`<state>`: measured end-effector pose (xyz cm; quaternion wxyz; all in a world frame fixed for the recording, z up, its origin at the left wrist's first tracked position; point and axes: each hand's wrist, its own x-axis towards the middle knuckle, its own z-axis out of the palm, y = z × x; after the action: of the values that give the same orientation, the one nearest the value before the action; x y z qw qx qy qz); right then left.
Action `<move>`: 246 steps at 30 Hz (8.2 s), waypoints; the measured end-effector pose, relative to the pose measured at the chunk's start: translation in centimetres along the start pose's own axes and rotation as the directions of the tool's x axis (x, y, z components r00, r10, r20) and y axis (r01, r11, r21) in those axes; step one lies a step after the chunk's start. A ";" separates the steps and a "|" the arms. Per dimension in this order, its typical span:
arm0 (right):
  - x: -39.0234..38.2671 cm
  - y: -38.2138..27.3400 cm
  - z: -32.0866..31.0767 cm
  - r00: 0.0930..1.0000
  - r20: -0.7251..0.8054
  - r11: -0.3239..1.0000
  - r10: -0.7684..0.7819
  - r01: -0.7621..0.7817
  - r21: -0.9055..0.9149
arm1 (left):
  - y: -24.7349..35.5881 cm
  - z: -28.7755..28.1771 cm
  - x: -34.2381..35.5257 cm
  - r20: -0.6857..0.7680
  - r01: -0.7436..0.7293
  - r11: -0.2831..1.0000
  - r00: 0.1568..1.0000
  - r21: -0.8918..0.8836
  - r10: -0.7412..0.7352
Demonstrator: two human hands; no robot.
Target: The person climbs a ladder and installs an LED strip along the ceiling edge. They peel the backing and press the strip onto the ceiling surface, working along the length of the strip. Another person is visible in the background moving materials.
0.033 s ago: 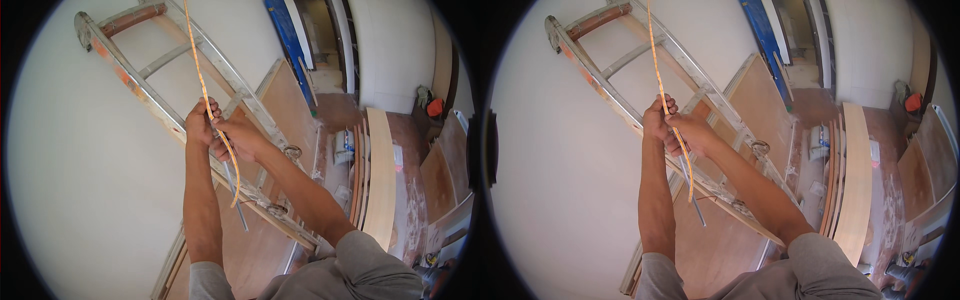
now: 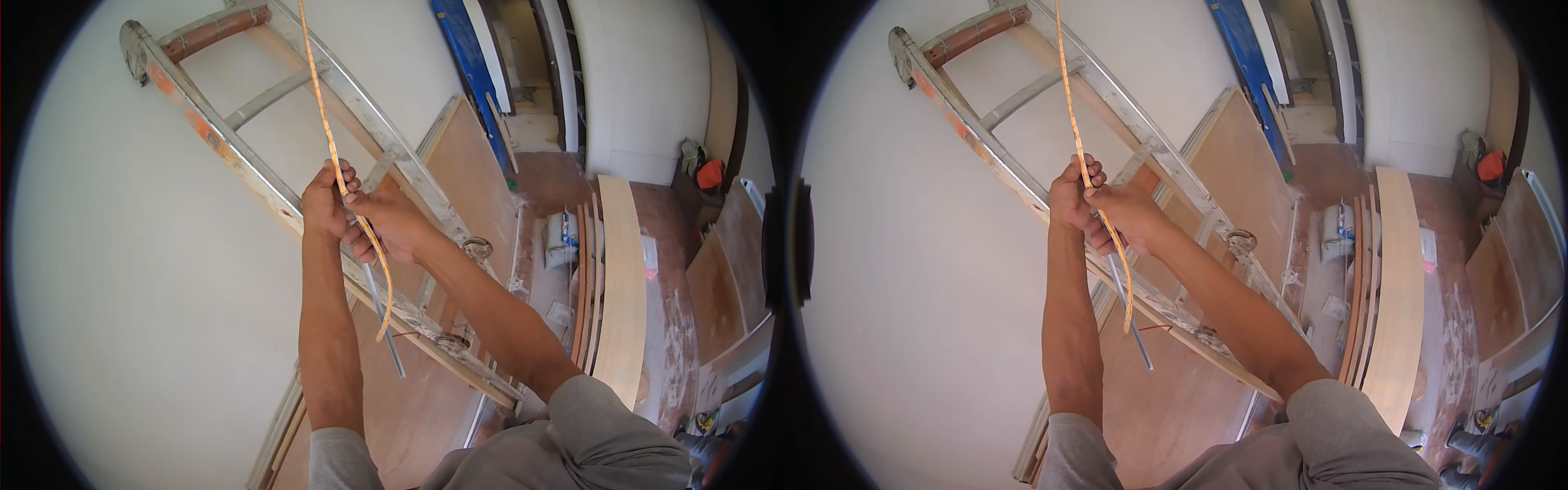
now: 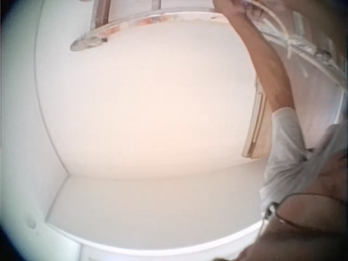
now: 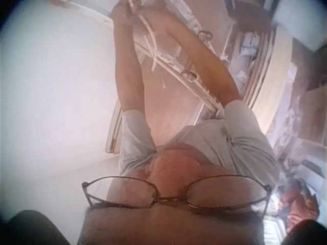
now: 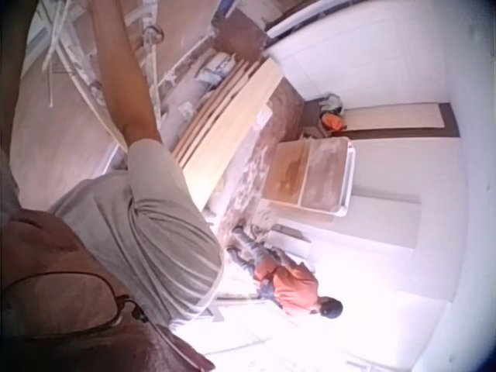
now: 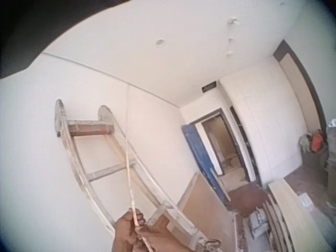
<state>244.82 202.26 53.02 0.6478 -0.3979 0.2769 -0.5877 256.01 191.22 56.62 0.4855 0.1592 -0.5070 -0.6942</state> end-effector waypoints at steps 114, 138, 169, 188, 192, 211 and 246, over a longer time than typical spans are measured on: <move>2.7 0.2 0.2 0.976 0.208 0.883 -0.063 0.151 -0.444 | -2.6 2.0 -15.1 0.047 -0.175 0.124 0.740 0.977 0.671; 8.1 -0.8 0.8 0.953 0.272 0.906 -0.133 0.228 -0.357 | -0.6 -0.2 -11.9 -0.378 0.070 0.441 0.644 0.895 0.666; 8.5 -0.1 2.0 0.932 0.252 0.706 -0.262 0.363 -0.608 | -0.9 -0.8 -11.7 -0.581 0.042 0.794 0.705 0.606 0.407; 6.1 -0.5 2.1 0.946 0.252 0.771 -0.203 0.313 -0.554 | -1.3 -1.5 -10.3 -0.605 0.033 0.811 0.684 0.584 0.407; 6.9 0.0 2.5 0.943 0.217 0.704 -0.254 0.334 -0.627 | -1.2 -2.0 -10.2 -0.593 0.057 0.804 0.706 0.592 0.386; 6.6 0.1 4.0 0.955 0.132 0.644 -0.266 0.277 -0.713 | -1.9 -1.7 -11.0 -0.628 0.095 0.839 0.709 0.536 0.321; 6.3 1.3 3.6 0.974 0.036 0.658 -0.224 0.178 -0.732 | -1.5 -2.3 -13.7 -0.506 0.065 0.980 0.862 0.188 0.040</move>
<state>249.43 196.75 54.54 0.3581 -0.6342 0.4607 -0.5072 263.44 201.47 50.64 0.5786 0.3870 -0.4272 -0.5770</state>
